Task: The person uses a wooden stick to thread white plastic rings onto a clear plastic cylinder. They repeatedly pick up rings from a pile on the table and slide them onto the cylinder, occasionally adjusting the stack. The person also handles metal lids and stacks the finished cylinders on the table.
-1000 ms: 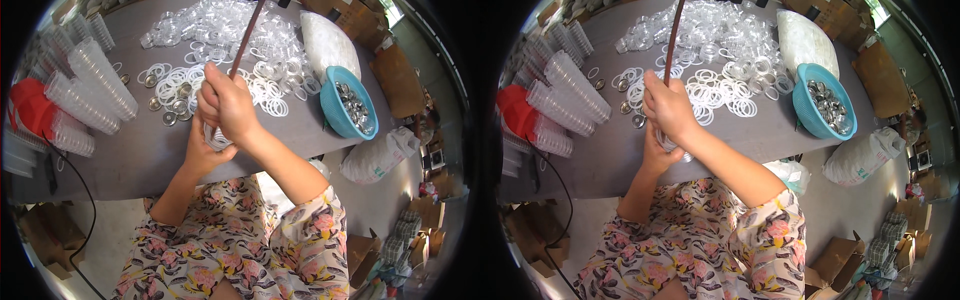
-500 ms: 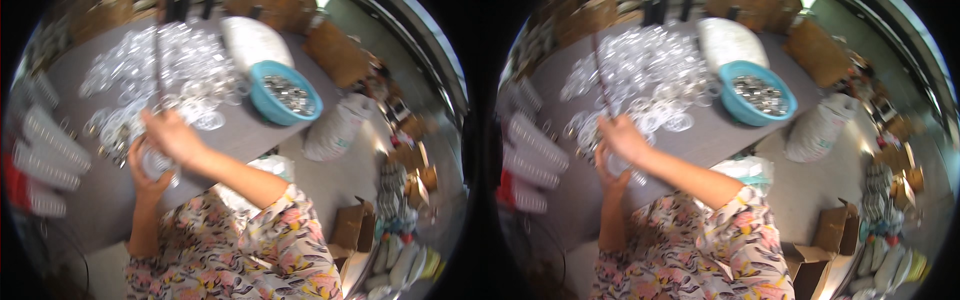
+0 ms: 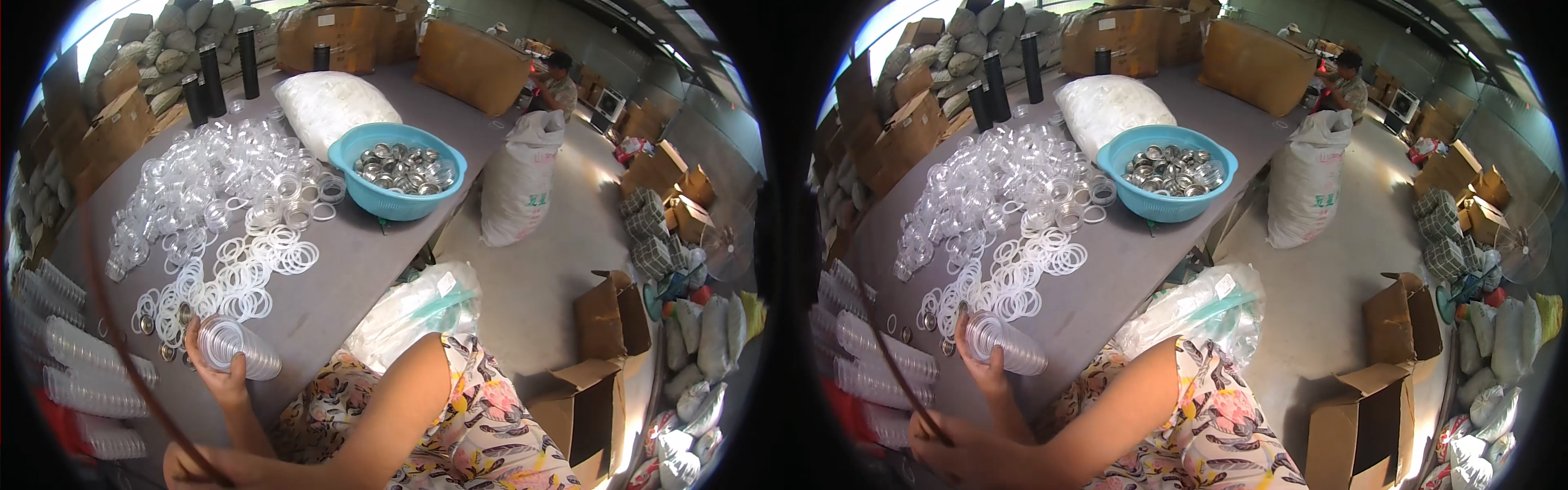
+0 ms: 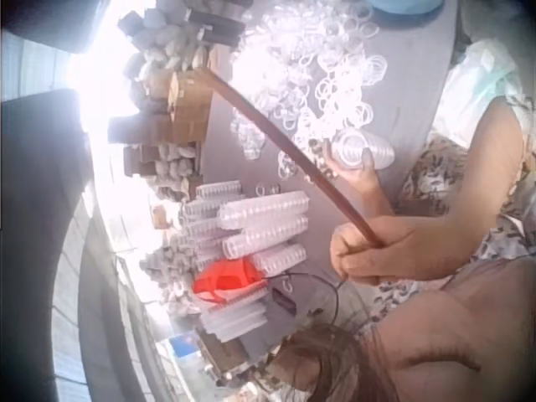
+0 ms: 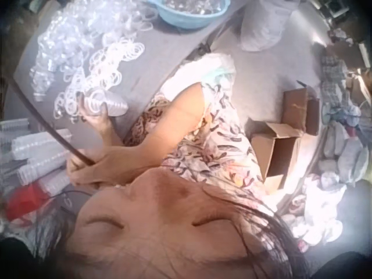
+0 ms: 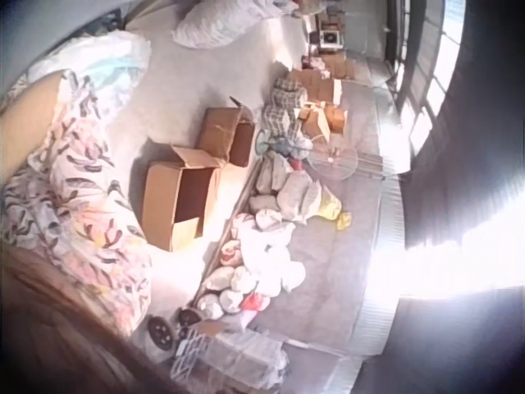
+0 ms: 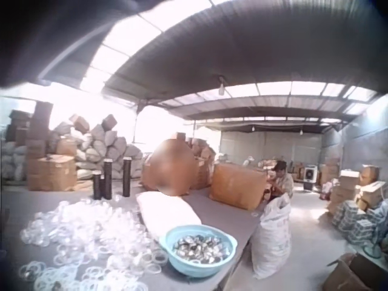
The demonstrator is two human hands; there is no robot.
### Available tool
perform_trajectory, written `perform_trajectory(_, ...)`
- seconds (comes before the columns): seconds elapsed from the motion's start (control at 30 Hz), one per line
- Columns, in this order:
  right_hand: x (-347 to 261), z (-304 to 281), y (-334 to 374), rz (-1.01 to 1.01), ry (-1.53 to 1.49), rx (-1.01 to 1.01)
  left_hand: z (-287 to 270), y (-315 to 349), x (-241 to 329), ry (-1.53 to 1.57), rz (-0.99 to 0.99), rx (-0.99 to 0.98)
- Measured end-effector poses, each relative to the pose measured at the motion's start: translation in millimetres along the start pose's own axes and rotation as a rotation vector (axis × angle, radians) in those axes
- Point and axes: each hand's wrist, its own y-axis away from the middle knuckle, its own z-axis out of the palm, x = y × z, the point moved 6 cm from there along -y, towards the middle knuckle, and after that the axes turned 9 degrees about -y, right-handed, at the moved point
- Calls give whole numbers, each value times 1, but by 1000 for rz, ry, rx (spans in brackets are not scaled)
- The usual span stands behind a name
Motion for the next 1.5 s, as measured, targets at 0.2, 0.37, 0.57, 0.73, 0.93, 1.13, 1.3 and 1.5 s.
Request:
perform_trajectory(0.2,-4,11,10,-22,79,-133,-2,0,4,-17,20,13)
perform_trajectory(0.37,-12,6,18,128,185,-180,3,-1,5,12,-38,13)
perform_trajectory(0.57,-21,-1,24,145,304,-183,-3,-3,6,-41,-36,-22)
perform_trajectory(0.73,-81,-71,8,-428,344,416,-6,5,-10,124,-145,21)
perform_trajectory(0.93,-90,-124,-39,-394,312,371,5,-2,12,-6,3,-33)
perform_trajectory(1.13,-63,-138,-71,-286,356,357,-1,3,6,-33,29,-28)
perform_trajectory(1.3,-75,-137,-92,-315,601,280,4,3,8,87,-1,-36)
perform_trajectory(1.5,-100,-149,-72,-32,738,462,6,1,8,33,-5,-65)
